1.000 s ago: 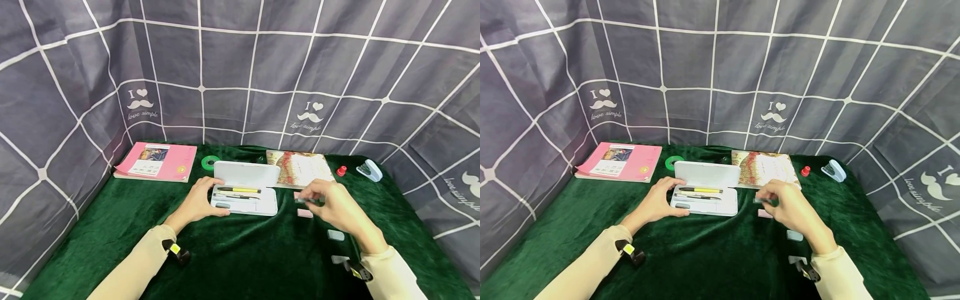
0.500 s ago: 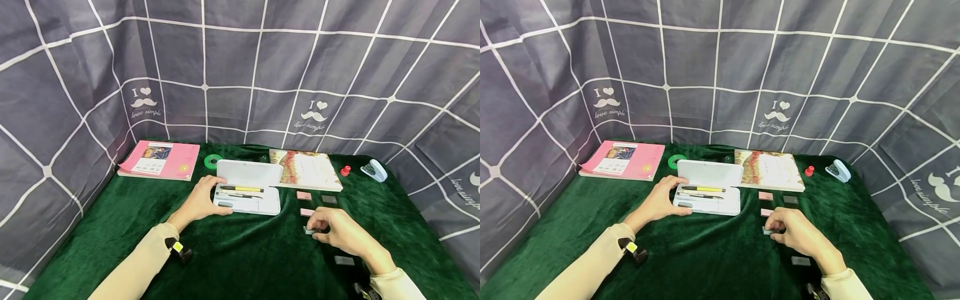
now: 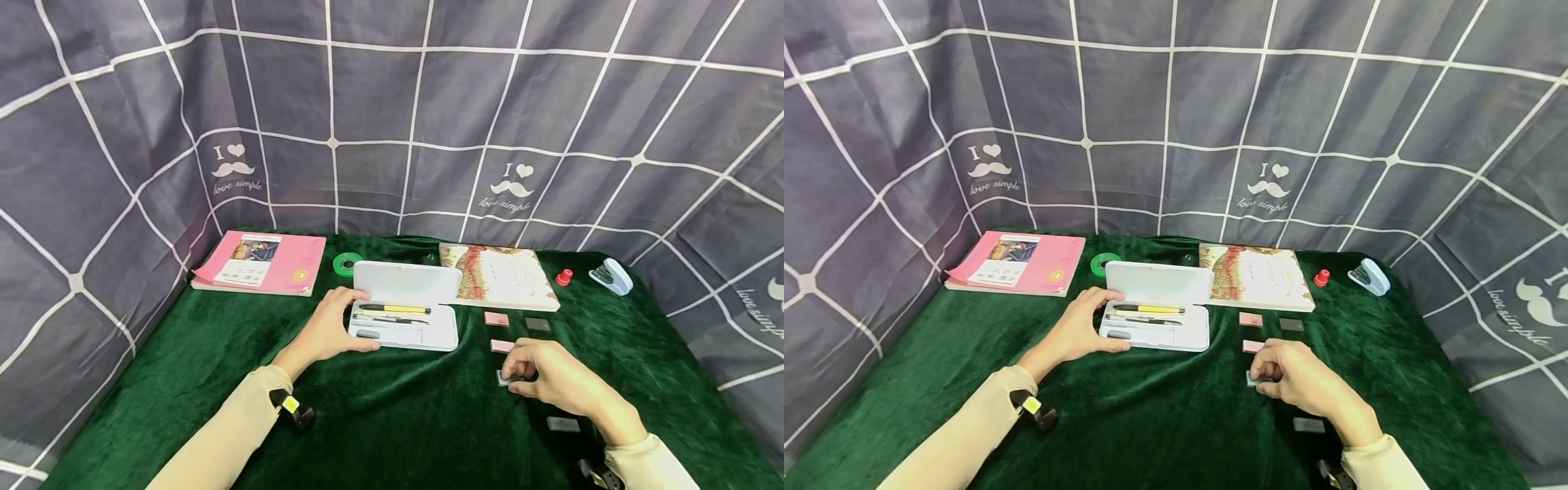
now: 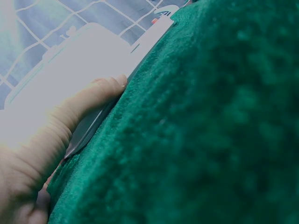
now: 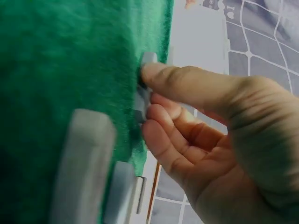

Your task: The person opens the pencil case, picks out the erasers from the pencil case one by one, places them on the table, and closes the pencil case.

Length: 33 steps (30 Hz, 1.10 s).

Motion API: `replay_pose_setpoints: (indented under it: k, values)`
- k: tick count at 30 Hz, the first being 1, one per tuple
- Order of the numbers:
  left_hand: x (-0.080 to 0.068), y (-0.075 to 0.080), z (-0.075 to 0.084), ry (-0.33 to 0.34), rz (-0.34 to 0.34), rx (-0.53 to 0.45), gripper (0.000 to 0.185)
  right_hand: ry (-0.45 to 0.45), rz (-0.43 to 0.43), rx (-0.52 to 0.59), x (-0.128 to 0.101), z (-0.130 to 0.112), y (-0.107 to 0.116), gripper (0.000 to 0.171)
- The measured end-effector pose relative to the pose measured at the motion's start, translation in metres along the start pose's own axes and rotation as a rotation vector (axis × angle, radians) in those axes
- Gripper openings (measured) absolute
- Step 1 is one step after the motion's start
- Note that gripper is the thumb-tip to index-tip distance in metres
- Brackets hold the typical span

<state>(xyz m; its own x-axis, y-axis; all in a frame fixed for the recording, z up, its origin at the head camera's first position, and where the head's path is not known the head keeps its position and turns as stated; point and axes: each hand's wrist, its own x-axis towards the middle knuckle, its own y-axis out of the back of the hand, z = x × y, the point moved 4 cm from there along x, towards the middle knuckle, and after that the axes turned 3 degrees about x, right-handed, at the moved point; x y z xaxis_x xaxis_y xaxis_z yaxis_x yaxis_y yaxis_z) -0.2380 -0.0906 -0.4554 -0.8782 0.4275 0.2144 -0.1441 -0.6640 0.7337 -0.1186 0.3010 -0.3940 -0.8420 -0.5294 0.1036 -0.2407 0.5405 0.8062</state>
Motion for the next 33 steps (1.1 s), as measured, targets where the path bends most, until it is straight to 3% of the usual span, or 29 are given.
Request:
replay_pose_setpoints:
  k: [5,11,15,20,24,29,33]
  values:
    - [0.002,-0.001,0.003,0.004,-0.016,-0.007,0.090,0.033,0.071,0.018,0.017,-0.006,0.009,0.033]
    - [0.002,-0.001,0.003,0.009,-0.012,-0.004,0.090,0.026,0.168,0.076,0.064,-0.024,0.016,0.030]
    - [0.000,-0.001,0.002,0.007,-0.013,-0.002,0.091,0.048,0.191,0.171,0.097,-0.040,0.011,0.037]
    - [0.000,-0.002,0.003,0.001,-0.017,-0.010,0.092,0.140,0.190,0.260,0.131,-0.062,-0.001,0.040]
    - [0.000,0.000,0.002,-0.001,-0.010,-0.013,0.091,0.178,0.140,0.261,0.156,-0.079,-0.019,0.039]
    - [-0.001,0.000,-0.001,-0.001,-0.013,-0.021,0.092,0.127,-0.008,0.199,0.184,-0.087,-0.054,0.033]
    - [0.000,0.000,-0.002,0.001,-0.015,-0.027,0.092,0.125,-0.095,0.132,0.194,-0.089,-0.077,0.025]
